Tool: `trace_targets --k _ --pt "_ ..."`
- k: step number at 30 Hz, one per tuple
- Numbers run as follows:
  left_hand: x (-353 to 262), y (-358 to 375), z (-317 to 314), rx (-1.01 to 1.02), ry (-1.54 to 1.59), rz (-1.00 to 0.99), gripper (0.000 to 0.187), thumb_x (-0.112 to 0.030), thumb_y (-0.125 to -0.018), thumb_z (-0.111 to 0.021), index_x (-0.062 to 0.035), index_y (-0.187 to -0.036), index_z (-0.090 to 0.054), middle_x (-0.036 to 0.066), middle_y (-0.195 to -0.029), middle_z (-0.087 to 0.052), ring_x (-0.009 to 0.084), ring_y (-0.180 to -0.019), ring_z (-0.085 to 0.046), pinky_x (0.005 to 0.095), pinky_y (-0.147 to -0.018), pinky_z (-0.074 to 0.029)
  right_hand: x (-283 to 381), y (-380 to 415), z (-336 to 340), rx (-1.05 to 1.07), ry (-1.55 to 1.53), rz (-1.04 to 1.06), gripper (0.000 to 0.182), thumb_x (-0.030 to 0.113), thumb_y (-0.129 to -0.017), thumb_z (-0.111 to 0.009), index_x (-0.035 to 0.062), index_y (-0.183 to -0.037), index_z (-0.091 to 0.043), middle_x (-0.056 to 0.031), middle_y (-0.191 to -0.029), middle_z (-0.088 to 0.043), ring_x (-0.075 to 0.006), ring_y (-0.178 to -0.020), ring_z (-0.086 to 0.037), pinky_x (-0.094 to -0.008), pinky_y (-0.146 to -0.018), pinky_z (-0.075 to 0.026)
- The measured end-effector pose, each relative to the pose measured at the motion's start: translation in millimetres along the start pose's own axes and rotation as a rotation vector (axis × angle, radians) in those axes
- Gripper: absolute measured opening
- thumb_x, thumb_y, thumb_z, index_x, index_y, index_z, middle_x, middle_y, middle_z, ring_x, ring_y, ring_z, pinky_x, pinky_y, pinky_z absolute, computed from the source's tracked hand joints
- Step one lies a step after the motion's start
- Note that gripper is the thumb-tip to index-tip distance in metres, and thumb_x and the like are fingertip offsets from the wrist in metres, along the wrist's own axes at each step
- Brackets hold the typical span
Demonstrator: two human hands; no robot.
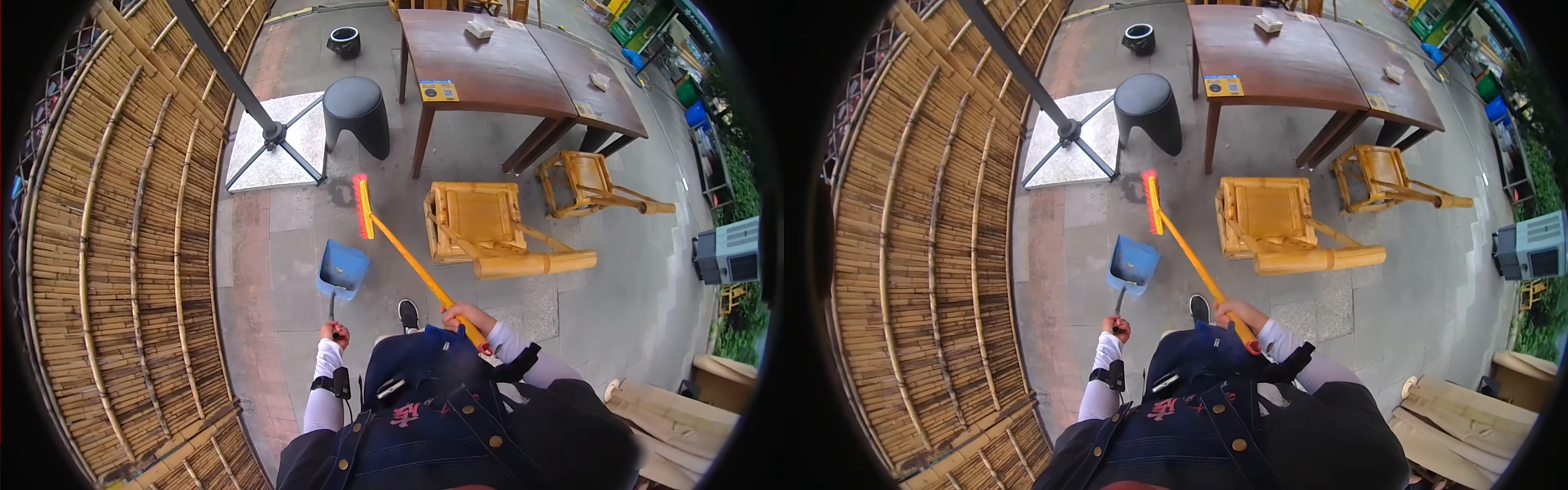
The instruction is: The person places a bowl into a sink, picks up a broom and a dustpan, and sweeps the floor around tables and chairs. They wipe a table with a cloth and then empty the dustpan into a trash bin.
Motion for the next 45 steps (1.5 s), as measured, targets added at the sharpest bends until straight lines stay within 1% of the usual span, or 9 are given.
trace_targets --k 8,10,11,24,26,32,36,40,45 --pt "-94 -32 -99 0.104 -0.147 0.006 0.013 -0.01 -0.074 -0.04 -0.0076 -0.062 -0.035 0.001 -0.047 -0.037 0.0112 -0.038 -0.035 0.0205 -0.033 -0.029 87 -64 -10 0.092 -0.352 0.089 0.018 0.008 -0.075 -0.043 0.0007 -0.091 -0.039 -0.0047 -0.06 -0.045 -0.0149 -0.052 -0.048 -0.0244 -0.051 -0.042" --pt "-112 -44 -126 0.077 -0.169 0.008 0.015 -0.01 -0.075 -0.04 -0.0076 -0.061 -0.034 0.001 -0.046 -0.036 0.0112 -0.037 -0.034 0.0204 -0.033 -0.029 107 -72 6 -0.122 -0.289 0.179 0.018 0.008 -0.075 -0.042 -0.0009 -0.091 -0.042 -0.009 -0.068 -0.053 -0.0178 -0.059 -0.054 -0.0266 -0.059 -0.047" --pt "-118 -47 -140 0.097 -0.187 0.042 0.016 -0.01 -0.075 -0.039 -0.008 -0.061 -0.033 0.001 -0.045 -0.035 0.011 -0.037 -0.034 0.0205 -0.033 -0.028 122 -65 -17 -0.285 -0.289 0.175 0.005 0.008 -0.079 -0.042 0.0026 -0.08 -0.042 0.0031 -0.053 -0.037 -0.0062 -0.043 -0.037 -0.0178 -0.042 -0.032" --pt "-132 -95 -236 0.085 -0.306 0.254 0.013 -0.008 -0.074 -0.041 -0.0083 -0.063 -0.034 0.001 -0.046 -0.035 0.011 -0.036 -0.034 0.0216 -0.033 -0.027 184 -58 -55 -0.566 -0.317 0.221 0.015 0.01 -0.077 -0.044 -0.001 -0.087 -0.047 -0.007 -0.073 -0.055 -0.0139 -0.061 -0.054 -0.0225 -0.06 -0.046" --pt "-128 -97 -242 0.09 -0.295 0.275 0.011 -0.008 -0.074 -0.041 -0.0083 -0.065 -0.035 0.001 -0.047 -0.036 0.0107 -0.037 -0.036 0.0218 -0.033 -0.028 196 -55 -37 -0.573 -0.064 0.607 0.015 0.009 -0.076 -0.044 -0.0012 -0.086 -0.047 -0.0065 -0.07 -0.054 -0.0138 -0.058 -0.054 -0.0232 -0.057 -0.046" --pt "-106 -112 -267 0.002 -0.511 0.249 0.018 -0.011 -0.074 -0.042 -0.0094 -0.058 -0.033 0.002 -0.043 -0.034 0.012 -0.037 -0.032 0.0223 -0.033 -0.028 215 -72 8 -0.37 -0.304 0.227 0.015 0.004 -0.074 -0.044 0.0009 -0.089 -0.044 -0.0036 -0.057 -0.047 -0.0108 -0.046 -0.045 -0.0196 -0.045 -0.038" --pt "-74 -142 -293 -0.123 -0.58 0.214 0.019 -0.012 -0.074 -0.041 -0.0093 -0.057 -0.033 0.003 -0.043 -0.034 0.0133 -0.035 -0.033 0.0233 -0.031 -0.029 248 -84 100 -0.74 0.166 0.131 0.011 0.006 -0.068 -0.05 0.004 -0.077 -0.044 -0.0024 -0.051 -0.044 -0.0113 -0.043 -0.041 -0.0223 -0.04 -0.033" --pt "-30 -183 -330 -0.183 -0.617 0.204 0.016 -0.008 -0.073 -0.042 -0.0081 -0.059 -0.033 0.003 -0.045 -0.034 0.0123 -0.034 -0.036 0.0223 -0.031 -0.029 271 -134 233 -0.797 0.515 0.015 0.019 0.008 -0.06 -0.056 -0.0011 -0.076 -0.05 -0.0085 -0.058 -0.053 -0.0182 -0.053 -0.053 -0.0282 -0.051 -0.042" --pt "29 -231 -382 -0.287 -0.589 0.182 0.005 -0.004 -0.07 -0.042 -0.006 -0.071 -0.037 0.006 -0.055 -0.039 0.0152 -0.042 -0.04 0.026 -0.035 -0.035 209 -182 278 -0.964 0.89 -0.37 0.052 0.014 -0.065 -0.051 -0.011 -0.107 -0.034 -0.0245 -0.084 -0.057 -0.0334 -0.077 -0.059 -0.0349 -0.07 -0.047"
Point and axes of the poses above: each hand's wrist, its own y-axis away from the middle knuckle, its own z-axis out of the back of the hand, x = y × z, the point moved 6 cm from there along -y, towards the middle knuckle
